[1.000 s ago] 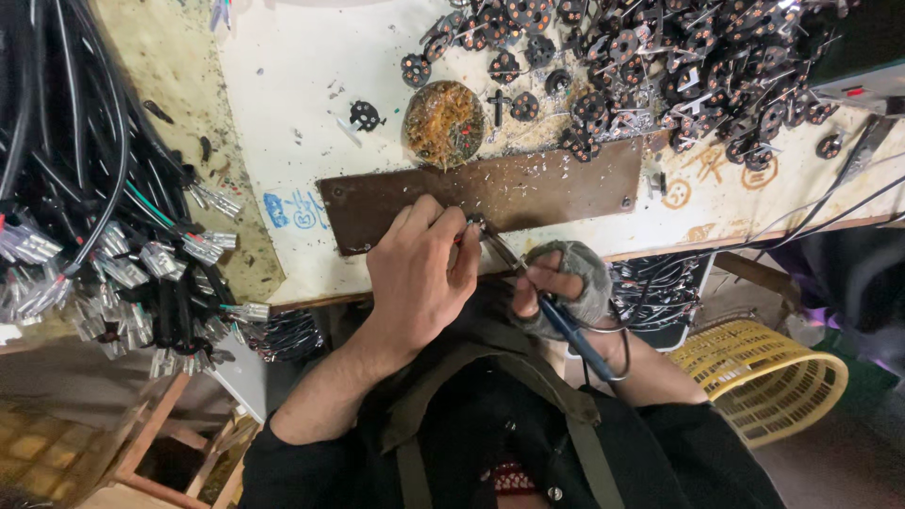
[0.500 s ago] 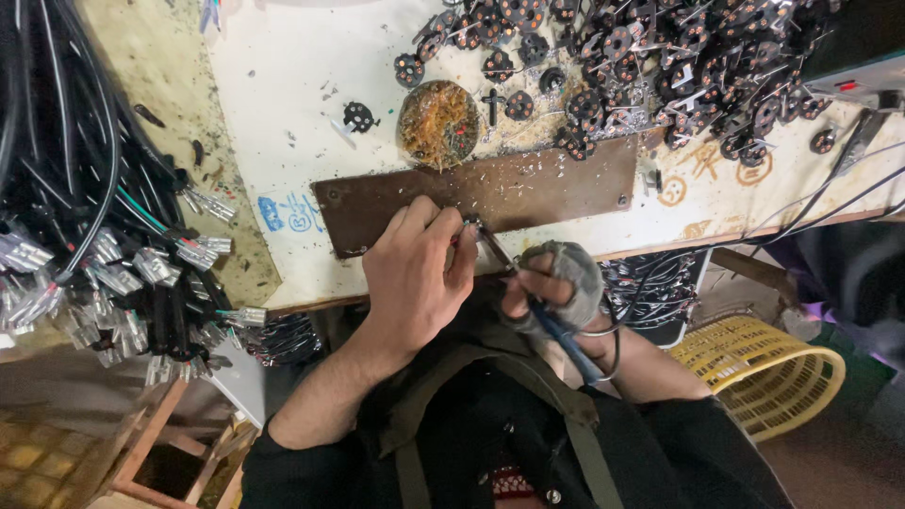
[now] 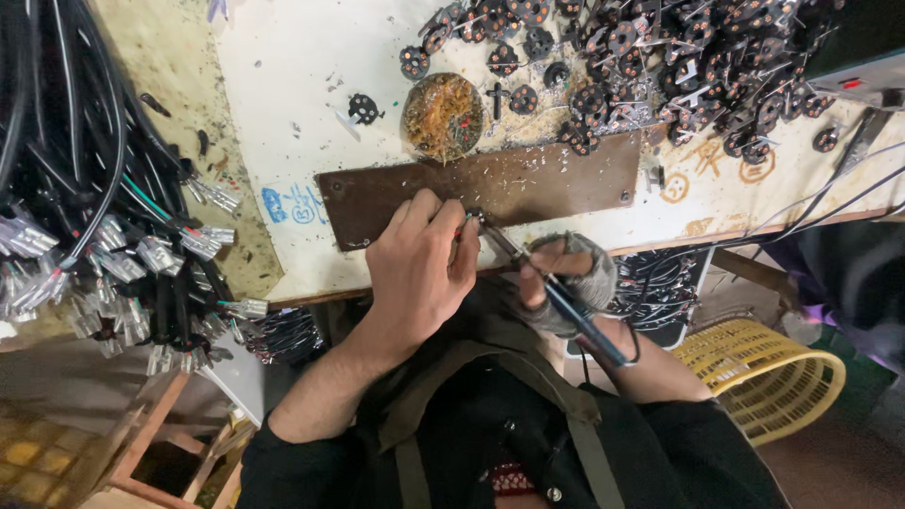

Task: The person uses a soldering iron to join exposed wire ends to small black circular components on a workbench. They repeatedly pick up components, align wires, apply solder, and place finished units back on the table.

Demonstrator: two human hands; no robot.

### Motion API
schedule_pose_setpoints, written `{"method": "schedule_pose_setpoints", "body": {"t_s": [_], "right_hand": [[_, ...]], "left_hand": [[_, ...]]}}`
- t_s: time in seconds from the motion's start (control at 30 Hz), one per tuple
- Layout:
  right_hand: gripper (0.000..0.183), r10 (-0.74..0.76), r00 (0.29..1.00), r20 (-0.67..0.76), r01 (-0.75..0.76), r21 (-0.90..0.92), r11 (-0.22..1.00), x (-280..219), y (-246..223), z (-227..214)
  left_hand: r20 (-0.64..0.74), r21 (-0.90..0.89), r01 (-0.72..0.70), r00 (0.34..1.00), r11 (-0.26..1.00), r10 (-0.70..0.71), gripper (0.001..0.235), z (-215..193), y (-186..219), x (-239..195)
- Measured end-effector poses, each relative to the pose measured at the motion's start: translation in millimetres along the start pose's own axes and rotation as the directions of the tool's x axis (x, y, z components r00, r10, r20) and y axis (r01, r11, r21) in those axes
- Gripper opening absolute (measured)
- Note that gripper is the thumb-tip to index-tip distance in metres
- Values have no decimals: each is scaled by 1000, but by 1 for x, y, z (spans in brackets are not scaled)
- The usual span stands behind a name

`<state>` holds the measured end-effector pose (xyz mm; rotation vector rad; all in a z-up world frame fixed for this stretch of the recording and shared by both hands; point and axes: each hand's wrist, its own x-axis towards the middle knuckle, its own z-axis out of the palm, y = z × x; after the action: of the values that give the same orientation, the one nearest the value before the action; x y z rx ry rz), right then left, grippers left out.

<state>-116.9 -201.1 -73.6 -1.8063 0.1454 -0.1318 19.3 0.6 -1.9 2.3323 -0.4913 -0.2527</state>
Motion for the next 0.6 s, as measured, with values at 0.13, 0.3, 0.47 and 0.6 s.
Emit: {"method": "schedule_pose_setpoints", "body": {"t_s": [0.13, 0.3, 0.47, 0.6], "right_hand": [[19, 669, 533, 517, -759, 642, 109, 7, 17, -11], [18, 300, 952, 55, -256, 681, 686, -11, 35, -4], [11, 74, 995, 68, -92, 328, 940, -15, 16, -3], [22, -4, 994, -111, 1, -25, 1000, 1, -11, 4]], "left_hand": [[-3, 16, -8, 1000, 1000, 8, 18, 1, 0, -1], [55, 3, -2, 998, 1000, 1, 18, -1, -1, 1], [37, 9, -8, 999, 1000, 8, 17, -1, 0, 0], [61, 22, 11, 998, 1000, -12, 18, 0, -1, 1]]}}
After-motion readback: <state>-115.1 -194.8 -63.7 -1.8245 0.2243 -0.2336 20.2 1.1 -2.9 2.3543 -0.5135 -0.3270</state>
